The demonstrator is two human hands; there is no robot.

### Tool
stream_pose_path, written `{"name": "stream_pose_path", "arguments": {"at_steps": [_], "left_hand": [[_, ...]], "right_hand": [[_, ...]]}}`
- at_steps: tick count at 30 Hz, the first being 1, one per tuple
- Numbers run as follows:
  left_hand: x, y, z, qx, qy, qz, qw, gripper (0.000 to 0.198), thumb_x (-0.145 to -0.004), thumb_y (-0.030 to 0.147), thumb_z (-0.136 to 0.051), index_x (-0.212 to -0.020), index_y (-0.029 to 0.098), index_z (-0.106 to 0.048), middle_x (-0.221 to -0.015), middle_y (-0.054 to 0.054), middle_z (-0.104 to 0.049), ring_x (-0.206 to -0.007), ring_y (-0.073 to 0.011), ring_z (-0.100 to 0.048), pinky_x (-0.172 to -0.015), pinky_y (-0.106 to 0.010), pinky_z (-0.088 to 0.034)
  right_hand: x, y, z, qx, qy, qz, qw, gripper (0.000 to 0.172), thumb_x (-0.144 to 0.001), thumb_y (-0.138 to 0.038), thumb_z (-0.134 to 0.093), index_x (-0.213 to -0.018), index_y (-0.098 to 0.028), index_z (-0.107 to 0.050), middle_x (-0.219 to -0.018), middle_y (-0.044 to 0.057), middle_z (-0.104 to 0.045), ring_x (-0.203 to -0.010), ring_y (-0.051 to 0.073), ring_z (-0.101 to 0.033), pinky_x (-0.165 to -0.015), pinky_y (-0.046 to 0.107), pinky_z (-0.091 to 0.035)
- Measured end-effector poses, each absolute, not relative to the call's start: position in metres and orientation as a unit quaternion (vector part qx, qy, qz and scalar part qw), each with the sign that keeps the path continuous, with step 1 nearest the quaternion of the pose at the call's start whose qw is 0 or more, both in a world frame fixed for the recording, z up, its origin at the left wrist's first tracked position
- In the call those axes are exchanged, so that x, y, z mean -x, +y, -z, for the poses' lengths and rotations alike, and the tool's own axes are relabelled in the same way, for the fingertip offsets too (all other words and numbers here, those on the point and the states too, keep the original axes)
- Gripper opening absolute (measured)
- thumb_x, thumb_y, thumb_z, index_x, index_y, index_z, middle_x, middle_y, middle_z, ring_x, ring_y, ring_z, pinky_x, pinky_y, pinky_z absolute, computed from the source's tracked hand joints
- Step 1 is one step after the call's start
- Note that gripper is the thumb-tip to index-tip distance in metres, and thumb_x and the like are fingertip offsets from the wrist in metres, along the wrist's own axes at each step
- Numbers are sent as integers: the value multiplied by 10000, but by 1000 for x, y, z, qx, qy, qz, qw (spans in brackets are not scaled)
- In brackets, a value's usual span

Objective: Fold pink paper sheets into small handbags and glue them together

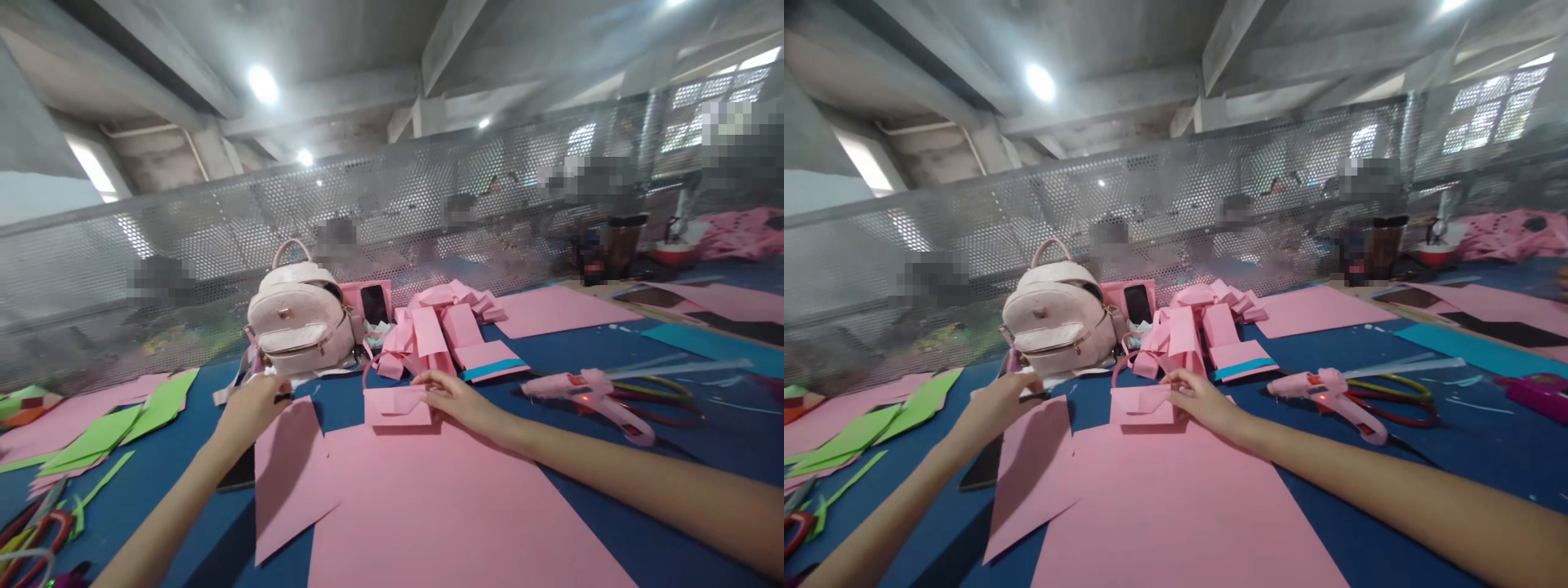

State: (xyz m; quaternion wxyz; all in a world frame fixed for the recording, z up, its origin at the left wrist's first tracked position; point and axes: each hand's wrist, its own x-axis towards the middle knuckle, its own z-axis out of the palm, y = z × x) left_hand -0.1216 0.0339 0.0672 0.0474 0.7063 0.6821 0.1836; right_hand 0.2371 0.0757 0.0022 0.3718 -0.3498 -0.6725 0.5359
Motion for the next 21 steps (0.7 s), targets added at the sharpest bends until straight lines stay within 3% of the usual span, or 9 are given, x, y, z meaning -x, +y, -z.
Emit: {"name": "stream_pose_path", "arguments": {"at_steps": [3,7,10,12,16,18,21], "left_hand": [[140,35,-56,-702,700,-128,35,124,-752,235,-656,-863,180,-656,-951,-109,-717,-965,-311,-643,-824,-355,-447],[144,37,-42,-707,699,-101,32,211,-787,252,-602,-981,191,-658,-1028,-103,-708,-1002,-281,-637,-800,-312,-449],[147,41,-39,-705,702,-95,30,293,-706,181,-625,-998,179,-662,-955,-92,-707,-926,-269,-643,-746,-297,-442],[149,42,-42,-703,703,-98,30,256,-629,127,-630,-875,179,-678,-829,-64,-693,-831,-257,-635,-694,-290,-426],[151,38,-62,-713,686,-132,48,57,-620,153,-618,-589,201,-614,-637,-10,-625,-705,-215,-593,-650,-275,-401],[144,34,-78,-729,661,-164,71,90,-659,225,-621,-573,202,-609,-624,-4,-619,-683,-200,-576,-647,-271,-409],[116,27,-104,-762,598,-213,129,189,-719,346,-616,-615,189,-619,-680,-6,-634,-708,-185,-584,-655,-254,-444]], "right_hand": [[-219,85,-5,345,-666,-554,360,420,-758,-513,-691,-988,-176,-590,-733,-28,-580,-622,140,-585,-600,272,-484],[-194,96,-7,351,-659,-559,360,349,-794,-451,-670,-994,-172,-608,-742,-27,-577,-630,126,-576,-624,271,-510],[-183,95,-7,359,-656,-556,364,371,-850,-367,-604,-1171,-185,-569,-891,19,-627,-806,158,-638,-775,322,-550],[-185,87,-8,364,-662,-546,362,456,-861,-306,-579,-1300,-209,-500,-1049,64,-641,-997,191,-637,-889,365,-528],[-205,64,-15,367,-697,-507,350,620,-845,-237,-577,-1431,-281,-378,-1427,124,-473,-1338,261,-442,-964,433,-482],[-217,53,-23,352,-724,-484,344,599,-849,-227,-569,-1420,-287,-401,-1512,108,-391,-1386,266,-378,-994,443,-458],[-225,43,-42,322,-762,-458,327,441,-877,-284,-570,-1314,-253,-523,-1450,99,-482,-1282,257,-487,-1026,445,-428]]}}
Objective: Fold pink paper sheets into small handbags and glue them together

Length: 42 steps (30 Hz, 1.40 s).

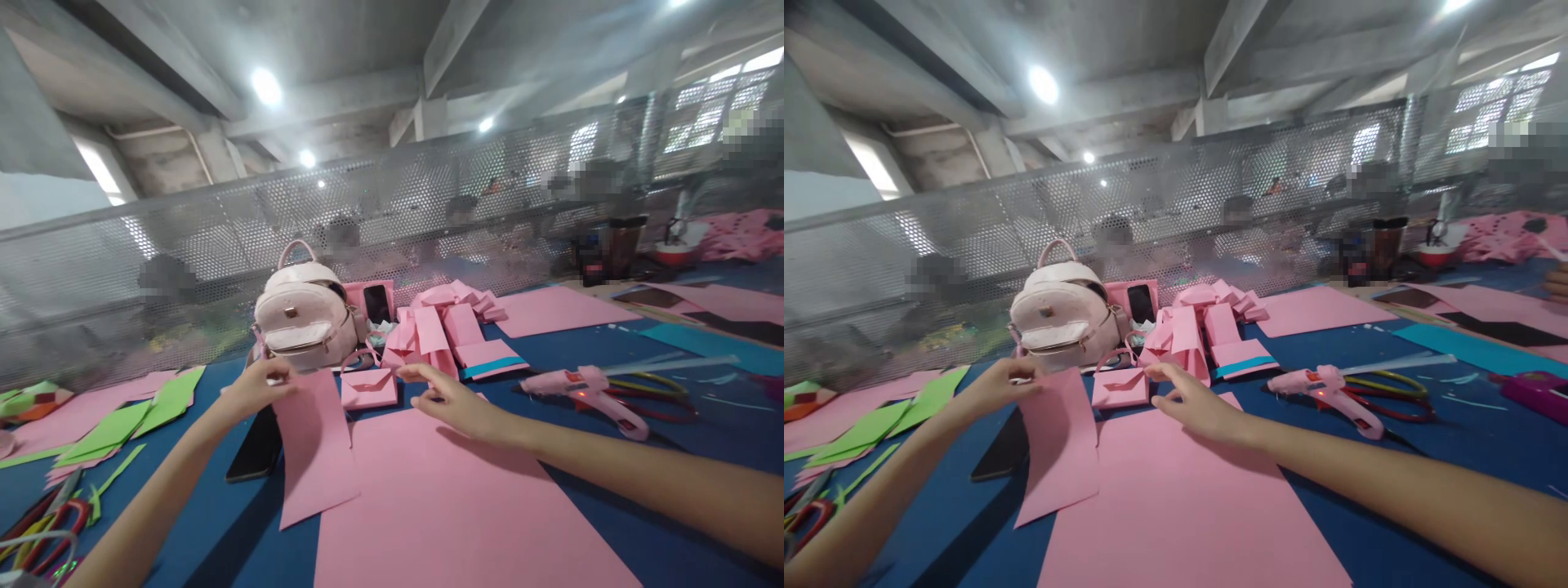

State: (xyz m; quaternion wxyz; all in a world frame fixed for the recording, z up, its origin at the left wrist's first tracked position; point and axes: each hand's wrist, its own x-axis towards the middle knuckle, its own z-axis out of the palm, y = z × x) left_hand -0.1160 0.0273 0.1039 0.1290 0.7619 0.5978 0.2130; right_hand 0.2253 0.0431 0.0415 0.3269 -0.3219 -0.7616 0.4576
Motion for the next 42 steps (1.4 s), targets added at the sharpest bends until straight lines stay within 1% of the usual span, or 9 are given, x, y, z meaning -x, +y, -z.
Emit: {"name": "stream_pose_path", "arguments": {"at_steps": [5,9,12,16,20,23,27,34,42], "left_hand": [[32,25,-134,-810,485,-251,215,142,-747,299,-673,-701,165,-674,-699,0,-654,-730,-176,-610,-684,-248,-464],[-16,32,-134,-805,431,-316,257,245,-718,268,-727,-928,164,-656,-923,-29,-677,-895,-204,-627,-755,-260,-482],[-22,31,-111,-789,417,-325,315,449,-716,335,-752,-1101,161,-602,-1020,-64,-669,-926,-215,-637,-757,-273,-499],[-11,12,-64,-773,433,-249,391,347,-688,420,-773,-820,147,-604,-628,34,-552,-565,-127,-550,-537,-226,-437],[-5,-7,-36,-772,457,-199,395,250,-697,347,-761,-772,160,-613,-592,68,-480,-538,-98,-459,-518,-209,-369],[-13,-9,-33,-788,464,-185,361,131,-715,272,-725,-746,167,-653,-662,35,-547,-620,-127,-496,-571,-229,-369],[-29,-2,-28,-809,461,-188,312,183,-720,117,-621,-869,180,-707,-834,-22,-658,-753,-180,-579,-678,-264,-414],[-40,-16,-5,-831,475,-210,200,351,-830,45,-491,-1090,213,-655,-974,-58,-625,-863,-206,-585,-753,-305,-454],[-43,-36,13,-891,396,-197,-103,406,-909,18,-424,-1296,83,-530,-1212,-146,-674,-1051,-251,-658,-871,-380,-571]], "right_hand": [[-215,41,-86,286,-828,-382,296,578,-789,-441,-719,-1303,-239,-547,-1168,76,-656,-1033,251,-611,-855,357,-499],[-219,45,-109,310,-851,-337,257,250,-789,-421,-694,-853,-179,-687,-685,8,-612,-634,173,-579,-588,280,-466],[-244,46,-107,342,-828,-359,262,311,-868,-448,-574,-915,-153,-661,-681,15,-598,-581,152,-568,-481,240,-423],[-291,33,-84,361,-823,-383,215,285,-891,-417,-498,-878,-173,-644,-750,26,-658,-655,164,-616,-528,235,-449],[-321,17,-64,361,-849,-367,119,200,-766,-282,-632,-600,-196,-563,-564,-14,-590,-534,154,-563,-492,236,-385],[-319,16,-55,388,-857,-312,135,43,-767,-204,-591,-774,-212,-633,-740,16,-662,-691,201,-606,-609,272,-422],[-295,26,-40,380,-889,-188,174,455,-759,-147,-582,-1206,-232,-583,-1126,76,-678,-1005,265,-624,-837,337,-455],[-268,34,-21,319,-926,-149,137,164,-910,-164,-531,-976,-206,-676,-1033,72,-690,-958,245,-629,-850,362,-467],[-266,19,8,282,-940,-86,172,423,-884,16,-381,-1171,-156,-639,-1171,95,-689,-1082,209,-622,-965,374,-507]]}}
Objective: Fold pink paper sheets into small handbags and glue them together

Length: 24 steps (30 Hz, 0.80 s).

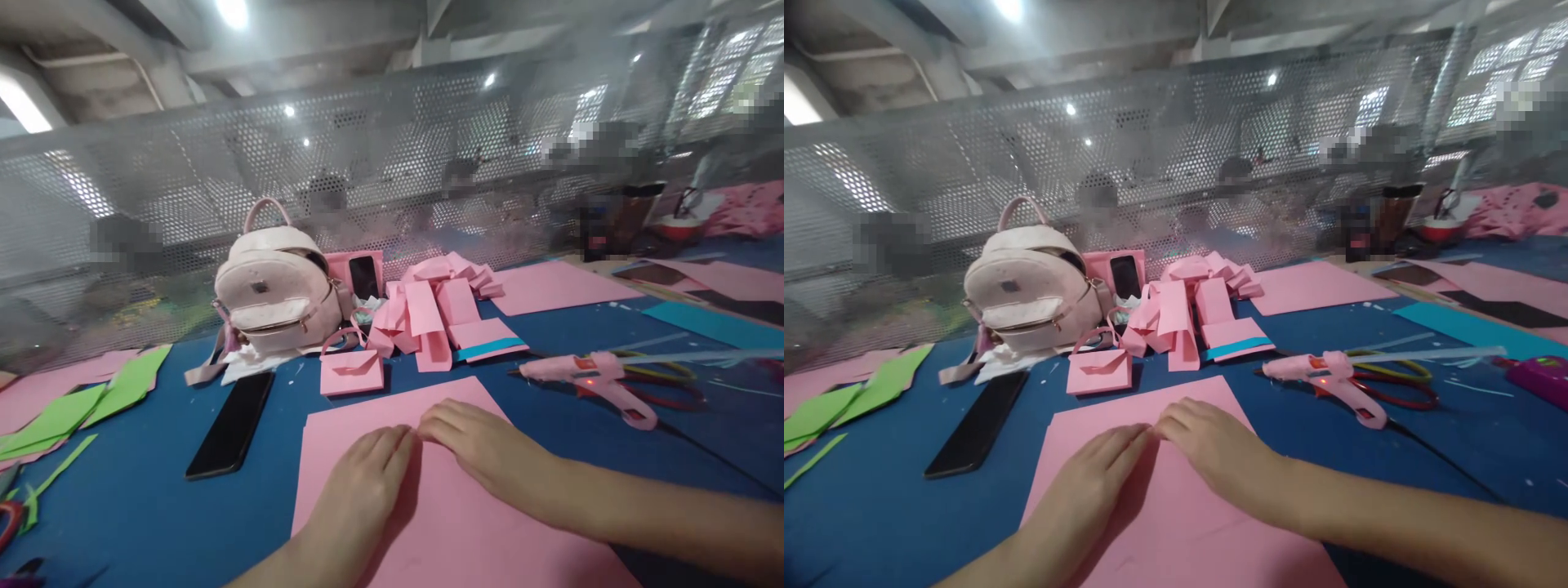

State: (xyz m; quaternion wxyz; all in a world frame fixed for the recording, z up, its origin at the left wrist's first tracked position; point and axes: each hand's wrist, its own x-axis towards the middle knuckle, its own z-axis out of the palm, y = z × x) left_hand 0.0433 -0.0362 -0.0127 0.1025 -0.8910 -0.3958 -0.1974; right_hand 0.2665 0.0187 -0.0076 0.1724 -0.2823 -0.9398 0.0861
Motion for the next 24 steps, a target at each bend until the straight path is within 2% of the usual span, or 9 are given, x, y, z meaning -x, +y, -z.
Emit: {"name": "stream_pose_path", "arguments": {"at_steps": [2,5,8,11,14,16,18,21,24], "left_hand": [[-39,-38,13,898,-352,187,185,428,-906,-8,-358,-1290,35,-543,-1252,-160,-678,-1106,-253,-669,-901,-355,-579],[-35,-42,13,898,-308,176,259,421,-916,3,-318,-1220,29,-608,-1226,-144,-703,-1099,-253,-688,-891,-333,-587],[-35,-44,15,895,-297,189,275,392,-926,36,-332,-1143,37,-658,-1185,-142,-723,-1076,-260,-699,-878,-341,-586],[-38,-43,21,887,-298,230,267,362,-928,32,-357,-1040,80,-698,-1133,-107,-748,-1007,-237,-715,-845,-331,-580],[-39,-39,23,884,-313,256,234,295,-923,45,-423,-998,124,-698,-1028,-70,-764,-845,-208,-714,-742,-326,-571],[-37,-34,21,892,-326,245,195,264,-928,95,-449,-1063,121,-674,-988,-84,-747,-782,-213,-693,-677,-335,-562],[-34,-30,17,902,-342,220,148,313,-950,147,-426,-1193,96,-616,-1001,-114,-723,-799,-228,-681,-675,-346,-565],[-31,-26,13,897,-388,189,95,405,-985,143,-353,-1361,75,-488,-992,-129,-692,-827,-219,-664,-713,-333,-571],[-32,-25,13,896,-392,184,100,387,-1003,135,-323,-1331,76,-519,-928,-120,-679,-794,-209,-657,-689,-317,-564]], "right_hand": [[-270,12,19,271,-945,-14,182,509,-855,27,-354,-1290,-114,-577,-1294,131,-651,-1174,225,-599,-992,401,-507],[-274,5,29,236,-949,70,196,513,-868,-13,-369,-1346,-92,-537,-1348,126,-628,-1210,227,-592,-968,390,-528],[-274,1,30,230,-931,106,262,471,-908,-12,-352,-1311,-123,-570,-1287,74,-677,-1171,190,-611,-984,354,-506],[-273,0,25,226,-932,75,272,433,-941,-20,-353,-1271,-154,-598,-1212,44,-710,-1098,162,-632,-985,320,-484],[-271,5,19,232,-939,11,254,356,-944,-50,-395,-1144,-187,-655,-1013,34,-735,-894,157,-651,-856,298,-508],[-269,11,17,244,-938,-11,247,304,-951,-70,-418,-1047,-200,-676,-888,26,-711,-787,156,-626,-765,287,-501],[-268,19,14,251,-933,-4,256,302,-976,-81,-403,-981,-202,-679,-823,20,-684,-746,158,-602,-722,284,-485],[-266,26,10,252,-926,20,279,323,-1017,-120,-372,-966,-197,-682,-828,25,-677,-750,158,-593,-718,288,-479],[-263,25,12,254,-926,30,277,303,-1023,-145,-393,-998,-199,-689,-880,22,-699,-803,160,-622,-749,291,-496]]}}
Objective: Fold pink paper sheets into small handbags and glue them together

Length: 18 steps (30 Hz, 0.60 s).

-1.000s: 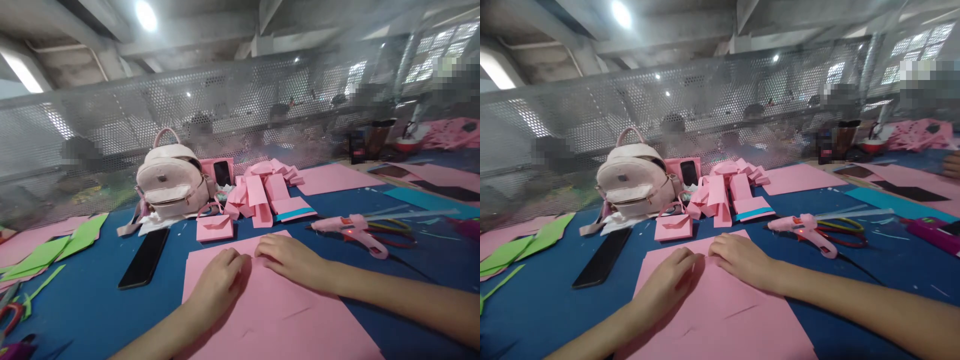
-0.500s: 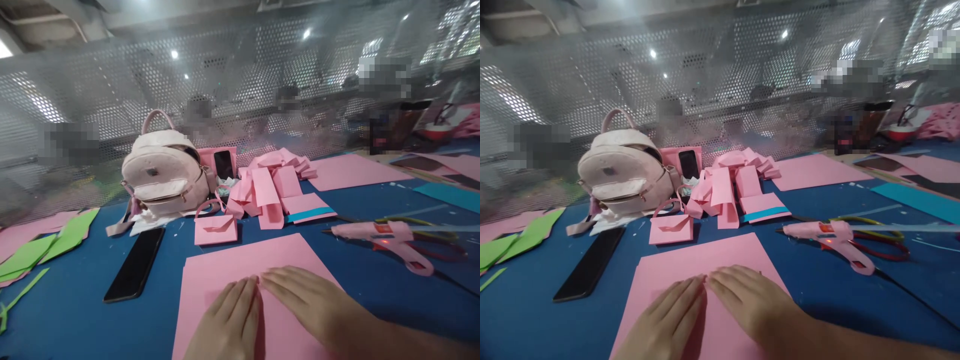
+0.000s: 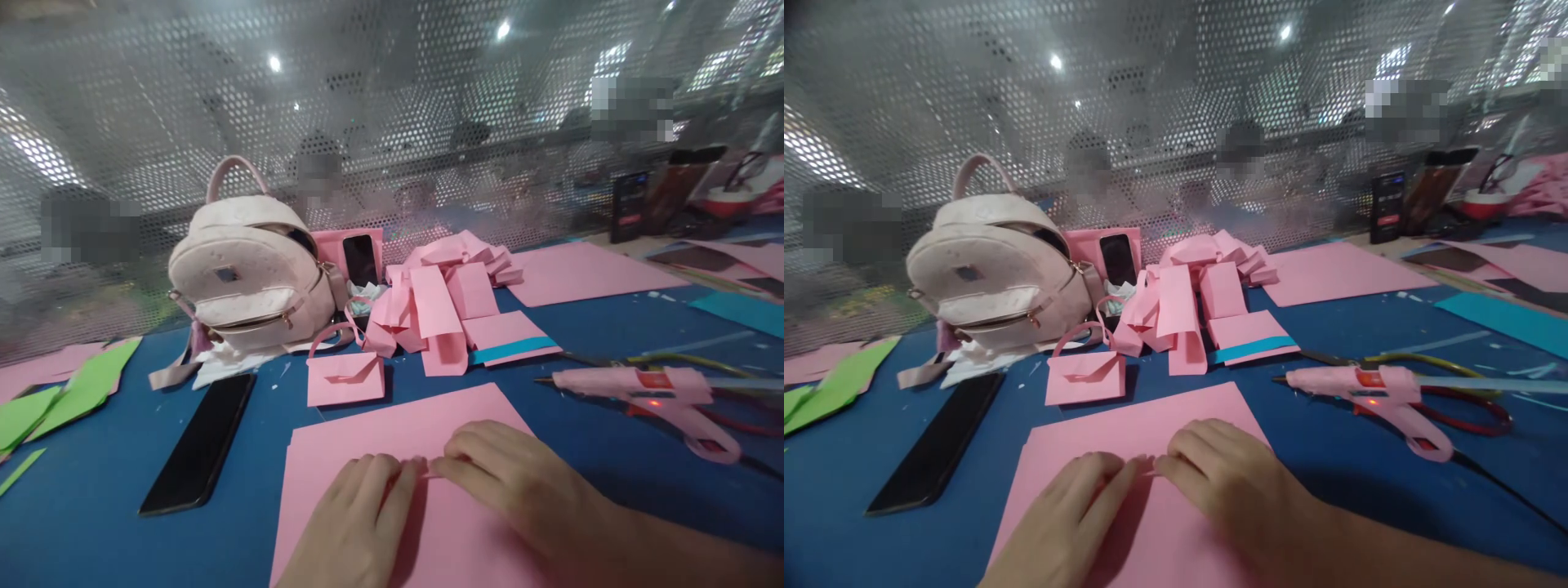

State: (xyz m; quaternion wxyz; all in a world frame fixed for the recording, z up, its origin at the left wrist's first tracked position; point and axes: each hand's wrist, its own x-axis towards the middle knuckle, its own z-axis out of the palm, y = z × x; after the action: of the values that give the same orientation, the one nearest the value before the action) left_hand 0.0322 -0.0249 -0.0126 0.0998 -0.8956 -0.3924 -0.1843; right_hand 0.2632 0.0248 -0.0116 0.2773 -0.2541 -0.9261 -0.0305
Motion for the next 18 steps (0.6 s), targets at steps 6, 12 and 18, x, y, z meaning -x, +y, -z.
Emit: {"name": "stream_pose_path", "arguments": {"at_steps": [6,12,18], "left_hand": [[-32,-22,12,905,-317,198,206,387,-993,124,-315,-1170,66,-654,-1058,-107,-749,-905,-219,-710,-792,-325,-566],[-28,-30,30,896,-309,162,273,436,-1040,284,-313,-1278,76,-615,-1313,-100,-661,-1239,-214,-599,-1022,-310,-486],[-42,-48,59,851,-409,203,260,420,-1051,319,-351,-1336,103,-571,-1390,-102,-598,-1331,-216,-517,-1182,-378,-351]], "right_hand": [[-262,11,23,259,-936,65,230,383,-956,-110,-412,-1280,-142,-613,-1273,75,-685,-1141,191,-631,-993,330,-493],[-271,-2,16,265,-952,38,150,570,-864,-298,-592,-1397,-107,-527,-1422,127,-565,-1261,253,-571,-1051,362,-490],[-278,0,37,208,-961,84,160,704,-961,-518,-436,-1496,-65,-367,-1501,149,-467,-1387,262,-426,-1012,359,-521]]}}
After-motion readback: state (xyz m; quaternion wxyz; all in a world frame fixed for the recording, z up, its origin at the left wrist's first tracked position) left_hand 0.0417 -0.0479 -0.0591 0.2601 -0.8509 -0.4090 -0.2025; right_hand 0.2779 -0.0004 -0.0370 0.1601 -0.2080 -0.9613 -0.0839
